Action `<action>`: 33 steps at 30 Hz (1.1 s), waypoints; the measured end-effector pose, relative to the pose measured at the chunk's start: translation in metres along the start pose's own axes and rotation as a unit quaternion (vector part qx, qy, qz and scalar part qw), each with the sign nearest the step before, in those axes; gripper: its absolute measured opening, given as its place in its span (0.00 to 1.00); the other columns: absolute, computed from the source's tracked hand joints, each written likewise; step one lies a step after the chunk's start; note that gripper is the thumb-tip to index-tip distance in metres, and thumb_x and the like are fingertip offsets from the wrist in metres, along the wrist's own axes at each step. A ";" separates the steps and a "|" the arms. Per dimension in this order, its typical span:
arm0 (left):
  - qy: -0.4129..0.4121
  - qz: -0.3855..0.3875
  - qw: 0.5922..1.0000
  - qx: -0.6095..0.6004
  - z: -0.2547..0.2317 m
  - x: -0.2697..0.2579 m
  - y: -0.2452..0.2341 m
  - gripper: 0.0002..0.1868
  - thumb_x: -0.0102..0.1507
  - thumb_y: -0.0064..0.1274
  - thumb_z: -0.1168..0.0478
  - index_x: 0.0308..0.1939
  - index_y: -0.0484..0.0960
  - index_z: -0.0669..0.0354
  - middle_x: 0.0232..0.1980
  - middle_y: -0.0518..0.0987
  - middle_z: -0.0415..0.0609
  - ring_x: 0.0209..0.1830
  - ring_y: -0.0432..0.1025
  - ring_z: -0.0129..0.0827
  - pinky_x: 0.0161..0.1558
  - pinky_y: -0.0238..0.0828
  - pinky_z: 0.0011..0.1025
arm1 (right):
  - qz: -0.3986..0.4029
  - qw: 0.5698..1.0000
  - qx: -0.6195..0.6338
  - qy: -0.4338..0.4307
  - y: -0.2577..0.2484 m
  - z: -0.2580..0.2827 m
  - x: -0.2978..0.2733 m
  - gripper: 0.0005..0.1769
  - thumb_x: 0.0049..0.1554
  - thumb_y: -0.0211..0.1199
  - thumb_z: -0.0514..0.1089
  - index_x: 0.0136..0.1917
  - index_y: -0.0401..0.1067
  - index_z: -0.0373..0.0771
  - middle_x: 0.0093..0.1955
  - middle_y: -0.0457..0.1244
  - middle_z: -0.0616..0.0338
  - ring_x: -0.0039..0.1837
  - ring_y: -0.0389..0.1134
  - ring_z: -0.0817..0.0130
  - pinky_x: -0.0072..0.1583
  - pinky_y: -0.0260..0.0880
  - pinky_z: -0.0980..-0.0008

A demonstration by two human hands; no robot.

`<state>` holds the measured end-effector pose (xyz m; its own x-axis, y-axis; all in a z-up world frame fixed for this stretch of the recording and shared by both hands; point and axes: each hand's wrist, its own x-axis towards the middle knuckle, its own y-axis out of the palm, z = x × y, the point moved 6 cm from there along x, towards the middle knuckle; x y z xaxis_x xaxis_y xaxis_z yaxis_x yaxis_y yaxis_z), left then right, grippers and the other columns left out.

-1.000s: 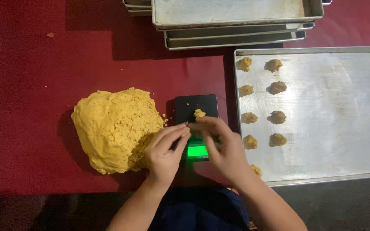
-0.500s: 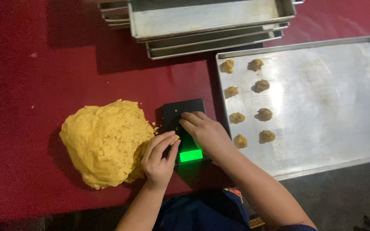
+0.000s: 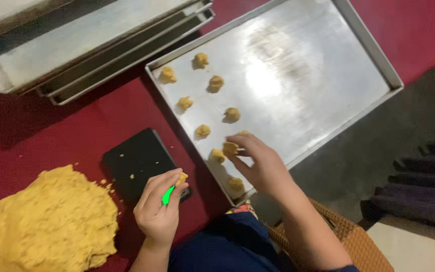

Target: The person portions a large mass of yellow dough into small, uniform pieces using a digital scale. Each piece is weighed, adjusted to the target weight, and then placed onto a metal baking tray.

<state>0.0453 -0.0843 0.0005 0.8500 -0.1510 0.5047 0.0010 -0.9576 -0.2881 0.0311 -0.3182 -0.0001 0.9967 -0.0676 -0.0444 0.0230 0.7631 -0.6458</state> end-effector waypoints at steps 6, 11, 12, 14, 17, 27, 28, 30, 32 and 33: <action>-0.022 0.051 0.997 -0.052 -0.018 0.013 0.046 0.09 0.62 0.61 0.70 0.46 0.82 0.66 0.46 0.84 0.55 0.45 0.80 0.41 0.52 0.79 0.32 | 0.017 0.989 -0.101 0.111 -0.035 -0.047 -0.036 0.19 0.57 0.66 0.38 0.62 0.71 0.46 0.60 0.69 0.63 0.55 0.73 0.66 0.51 0.74 0.61; -0.017 0.069 0.996 -0.057 -0.019 0.014 0.067 0.11 0.61 0.63 0.72 0.46 0.82 0.66 0.46 0.84 0.53 0.45 0.79 0.40 0.51 0.79 0.32 | 0.031 0.988 -0.146 0.051 -0.025 -0.068 -0.043 0.16 0.58 0.66 0.40 0.60 0.74 0.40 0.61 0.68 0.57 0.58 0.71 0.59 0.52 0.74 0.59; -0.021 0.069 0.996 -0.053 -0.017 0.014 0.069 0.10 0.61 0.63 0.71 0.46 0.82 0.65 0.46 0.84 0.53 0.45 0.80 0.40 0.52 0.78 0.32 | 0.034 0.989 -0.142 0.035 -0.024 -0.068 -0.043 0.16 0.58 0.66 0.40 0.59 0.73 0.38 0.60 0.67 0.54 0.59 0.70 0.56 0.53 0.73 0.57; -0.026 0.065 0.996 -0.047 -0.015 0.016 0.071 0.09 0.62 0.62 0.70 0.45 0.83 0.65 0.46 0.84 0.53 0.45 0.80 0.40 0.52 0.78 0.32 | 0.040 0.989 -0.138 0.018 -0.022 -0.066 -0.041 0.15 0.58 0.65 0.39 0.59 0.71 0.37 0.59 0.66 0.51 0.60 0.69 0.53 0.53 0.72 0.55; -0.023 0.061 0.997 -0.041 -0.016 0.016 0.069 0.10 0.61 0.63 0.71 0.47 0.82 0.65 0.46 0.84 0.53 0.45 0.80 0.39 0.51 0.79 0.31 | 0.065 0.987 -0.145 0.031 -0.016 -0.071 -0.042 0.12 0.60 0.64 0.43 0.57 0.72 0.39 0.57 0.67 0.55 0.56 0.69 0.58 0.49 0.72 0.58; -0.034 0.061 0.996 -0.063 -0.010 0.015 0.058 0.10 0.63 0.61 0.71 0.48 0.83 0.61 0.47 0.82 0.53 0.45 0.79 0.39 0.51 0.78 0.31 | -0.006 0.990 -0.132 0.039 -0.039 -0.051 -0.031 0.18 0.59 0.66 0.46 0.62 0.73 0.45 0.58 0.66 0.60 0.47 0.71 0.65 0.46 0.71 0.61; -0.043 0.052 0.995 -0.068 -0.010 0.016 0.050 0.10 0.64 0.59 0.72 0.48 0.84 0.62 0.48 0.81 0.54 0.46 0.79 0.39 0.51 0.79 0.31 | -0.079 0.989 -0.120 -0.036 -0.042 -0.039 -0.028 0.13 0.61 0.65 0.43 0.58 0.74 0.40 0.50 0.68 0.58 0.39 0.70 0.68 0.39 0.72 0.64; -0.060 0.040 0.996 -0.053 -0.010 0.015 0.032 0.10 0.65 0.57 0.70 0.50 0.84 0.60 0.49 0.81 0.53 0.48 0.78 0.38 0.53 0.79 0.30 | -0.091 0.988 -0.078 -0.100 -0.030 -0.002 -0.016 0.11 0.60 0.65 0.38 0.57 0.74 0.38 0.50 0.69 0.56 0.42 0.71 0.66 0.42 0.72 0.66; -0.080 0.014 0.996 -0.030 -0.010 0.010 0.009 0.10 0.66 0.56 0.68 0.52 0.85 0.59 0.50 0.81 0.52 0.49 0.78 0.37 0.54 0.78 0.30 | -0.090 0.980 -0.029 -0.174 -0.014 0.041 -0.005 0.11 0.59 0.65 0.33 0.56 0.73 0.36 0.49 0.69 0.54 0.45 0.71 0.64 0.45 0.73 0.69; -0.162 -0.021 0.982 -0.094 -0.001 0.003 -0.003 0.13 0.64 0.59 0.68 0.52 0.82 0.63 0.48 0.84 0.53 0.47 0.81 0.36 0.53 0.81 0.29 | -0.063 0.971 -0.006 -0.232 -0.001 0.067 -0.001 0.13 0.60 0.64 0.34 0.59 0.72 0.35 0.54 0.68 0.51 0.51 0.72 0.60 0.52 0.73 0.65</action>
<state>0.0469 -0.0818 0.0037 0.9742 -0.0535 0.2194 -0.0314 -0.9942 -0.1027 0.0350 -0.2755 0.0518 0.9134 0.1393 0.3825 0.1493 0.7594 -0.6333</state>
